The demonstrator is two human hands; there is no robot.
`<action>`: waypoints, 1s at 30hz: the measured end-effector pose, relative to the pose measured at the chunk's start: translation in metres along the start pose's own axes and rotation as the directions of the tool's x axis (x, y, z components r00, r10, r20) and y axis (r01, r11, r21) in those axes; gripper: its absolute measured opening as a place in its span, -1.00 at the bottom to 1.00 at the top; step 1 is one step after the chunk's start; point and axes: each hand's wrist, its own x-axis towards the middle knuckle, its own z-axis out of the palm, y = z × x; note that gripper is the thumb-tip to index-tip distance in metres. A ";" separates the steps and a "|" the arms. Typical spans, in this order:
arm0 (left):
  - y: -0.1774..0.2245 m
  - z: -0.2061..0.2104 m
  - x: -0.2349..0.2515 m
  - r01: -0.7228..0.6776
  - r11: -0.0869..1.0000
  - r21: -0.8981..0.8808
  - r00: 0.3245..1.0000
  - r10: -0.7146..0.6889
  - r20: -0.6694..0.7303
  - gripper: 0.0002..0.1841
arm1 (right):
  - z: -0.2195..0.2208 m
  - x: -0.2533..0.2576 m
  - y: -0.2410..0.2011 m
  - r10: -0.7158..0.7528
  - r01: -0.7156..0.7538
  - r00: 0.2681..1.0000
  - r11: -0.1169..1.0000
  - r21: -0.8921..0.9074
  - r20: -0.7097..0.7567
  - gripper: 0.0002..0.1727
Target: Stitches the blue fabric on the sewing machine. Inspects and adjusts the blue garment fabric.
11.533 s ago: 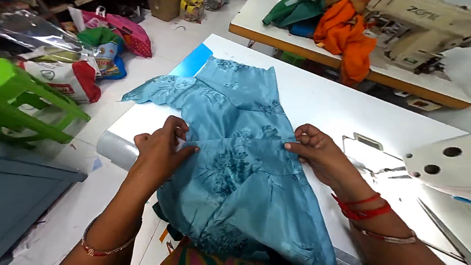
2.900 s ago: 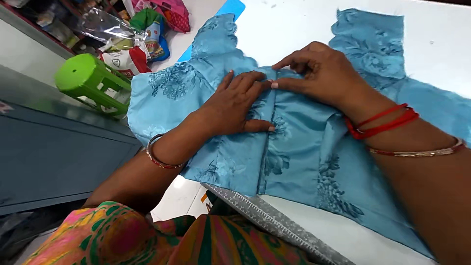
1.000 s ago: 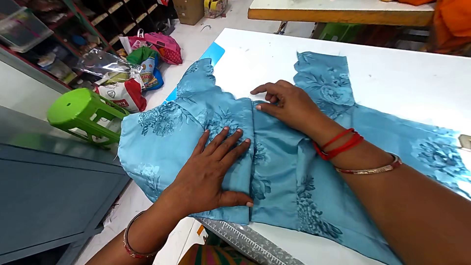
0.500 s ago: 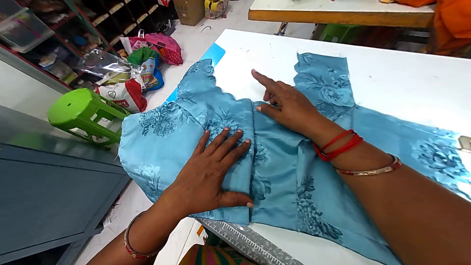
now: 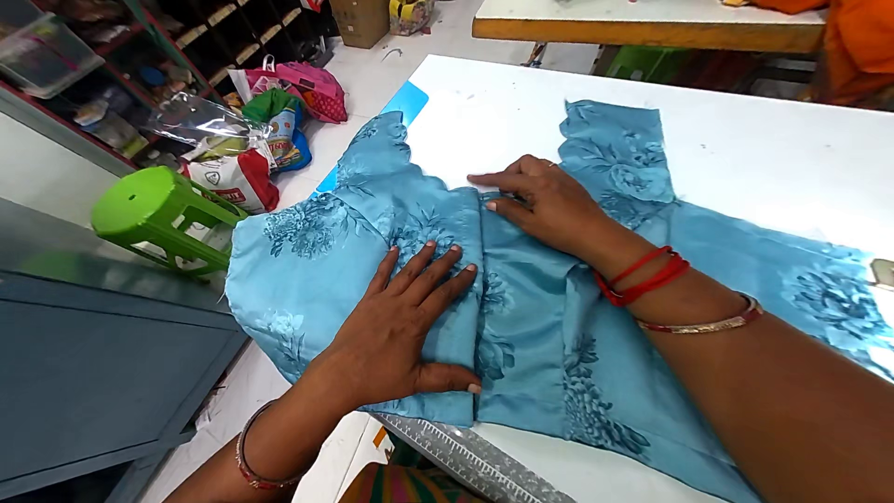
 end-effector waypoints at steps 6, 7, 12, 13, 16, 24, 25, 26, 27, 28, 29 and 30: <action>0.000 0.000 0.000 0.002 1.000 0.000 1.000 -0.002 0.005 0.11 | -0.002 0.002 -0.001 -0.019 0.019 1.000 0.999 -0.036 0.021 -0.24; 0.000 0.000 0.000 0.000 1.000 0.001 1.000 0.000 0.004 0.11 | 0.000 0.001 0.001 -0.028 0.028 1.000 0.999 -0.019 0.002 -0.41; 0.000 -0.001 0.000 -0.002 1.000 -0.004 1.000 0.002 0.003 0.11 | 0.000 0.000 0.000 0.000 0.001 1.000 1.000 -0.013 0.010 -0.54; 0.000 -0.001 0.000 0.000 1.000 -0.004 1.000 0.000 0.005 0.11 | -0.001 0.001 -0.001 0.004 -0.003 1.000 1.000 -0.019 0.021 -0.45; -0.001 0.000 0.000 -0.006 1.000 0.000 1.000 0.006 -0.002 0.11 | -0.001 0.002 0.000 0.004 -0.003 1.000 1.000 -0.021 0.022 -0.39; 0.000 0.000 0.000 -0.006 1.000 -0.004 1.000 0.006 -0.003 0.11 | -0.001 0.000 0.000 -0.014 0.014 1.000 1.000 -0.010 0.003 -0.44; 0.000 0.000 0.000 -0.005 1.000 -0.004 1.000 0.005 -0.001 0.11 | -0.001 0.000 0.000 -0.012 0.012 1.000 1.000 -0.004 0.002 -0.49; 0.000 0.000 0.000 -0.004 1.000 -0.004 1.000 0.004 -0.002 0.10 | 0.000 0.000 0.001 -0.008 0.008 1.000 1.000 0.002 0.000 -0.58; 0.000 0.000 0.000 -0.006 1.000 -0.003 1.000 0.006 -0.005 0.10 | 0.001 0.000 0.002 -0.006 0.006 1.000 1.000 0.001 -0.004 -0.62; 0.000 0.000 0.000 -0.008 1.000 -0.003 1.000 0.008 -0.006 0.10 | 0.001 0.000 0.002 -0.007 0.007 1.000 1.000 0.001 -0.007 -0.61; -0.001 0.000 0.000 -0.009 1.000 -0.003 1.000 0.009 -0.006 0.11 | 0.001 0.000 0.001 -0.011 0.011 1.000 1.000 -0.002 -0.005 -0.55; -0.001 0.001 0.000 -0.009 1.000 -0.003 1.000 0.009 -0.006 0.11 | -0.001 0.001 0.000 -0.012 0.012 1.000 1.000 -0.015 0.009 -0.44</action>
